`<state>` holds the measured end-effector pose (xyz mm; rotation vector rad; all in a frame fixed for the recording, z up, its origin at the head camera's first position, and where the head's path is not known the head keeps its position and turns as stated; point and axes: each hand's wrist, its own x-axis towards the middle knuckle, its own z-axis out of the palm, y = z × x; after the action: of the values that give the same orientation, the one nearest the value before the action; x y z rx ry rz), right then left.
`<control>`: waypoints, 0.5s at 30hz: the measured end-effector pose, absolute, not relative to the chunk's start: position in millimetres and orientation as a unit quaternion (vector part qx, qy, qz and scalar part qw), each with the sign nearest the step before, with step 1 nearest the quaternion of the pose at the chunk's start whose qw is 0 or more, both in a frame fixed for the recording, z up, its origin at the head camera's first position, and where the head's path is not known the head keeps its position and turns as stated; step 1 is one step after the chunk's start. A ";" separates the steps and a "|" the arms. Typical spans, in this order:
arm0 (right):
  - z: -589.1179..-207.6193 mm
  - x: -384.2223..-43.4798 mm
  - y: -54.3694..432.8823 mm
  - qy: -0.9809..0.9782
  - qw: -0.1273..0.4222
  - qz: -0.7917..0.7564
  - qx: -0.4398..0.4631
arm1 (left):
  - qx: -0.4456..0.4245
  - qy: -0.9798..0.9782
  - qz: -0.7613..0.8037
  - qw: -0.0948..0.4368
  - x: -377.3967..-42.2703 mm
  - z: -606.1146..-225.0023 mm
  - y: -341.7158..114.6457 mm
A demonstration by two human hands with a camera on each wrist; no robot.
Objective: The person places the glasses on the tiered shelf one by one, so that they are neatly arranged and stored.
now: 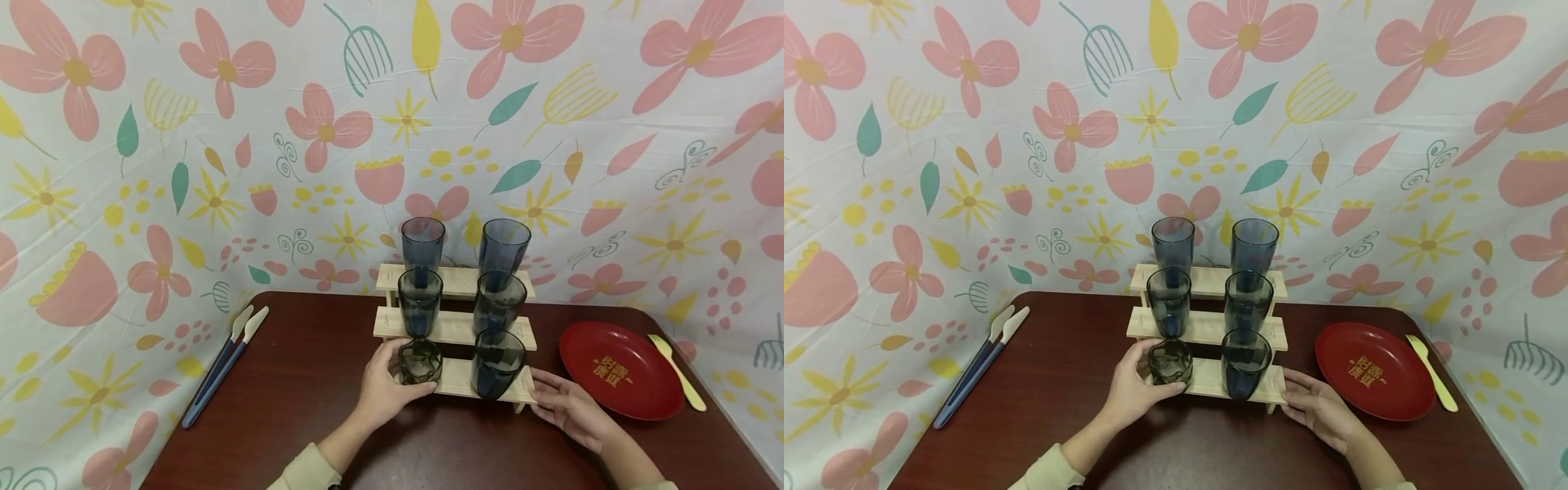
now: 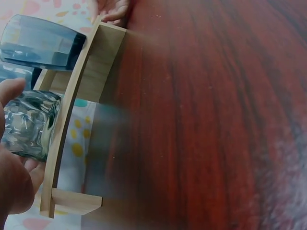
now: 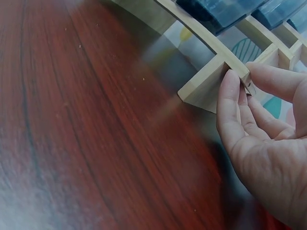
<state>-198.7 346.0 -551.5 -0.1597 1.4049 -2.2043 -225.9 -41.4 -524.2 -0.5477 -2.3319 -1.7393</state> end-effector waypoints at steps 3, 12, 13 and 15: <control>-550.7 -199.1 345.7 0.513 0.261 -0.816 -0.052 | -0.178 -0.788 -0.583 0.089 -225.1 -525.2 -41.0; -547.2 -200.3 344.5 0.508 0.264 -0.819 -0.035 | -0.162 -0.793 -0.584 0.066 -219.6 -525.3 -41.7; -547.1 -200.0 344.3 0.511 0.262 -0.818 -0.033 | -0.160 -0.793 -0.585 0.064 -218.4 -524.8 -42.4; -546.8 -199.1 343.9 0.515 0.258 -0.817 -0.030 | -0.158 -0.790 -0.589 0.063 -216.9 -524.2 -44.8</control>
<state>-199.1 343.9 -546.8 -0.0827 1.3953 -2.2159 -216.9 -44.8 -524.2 -0.4778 -2.3874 -1.7802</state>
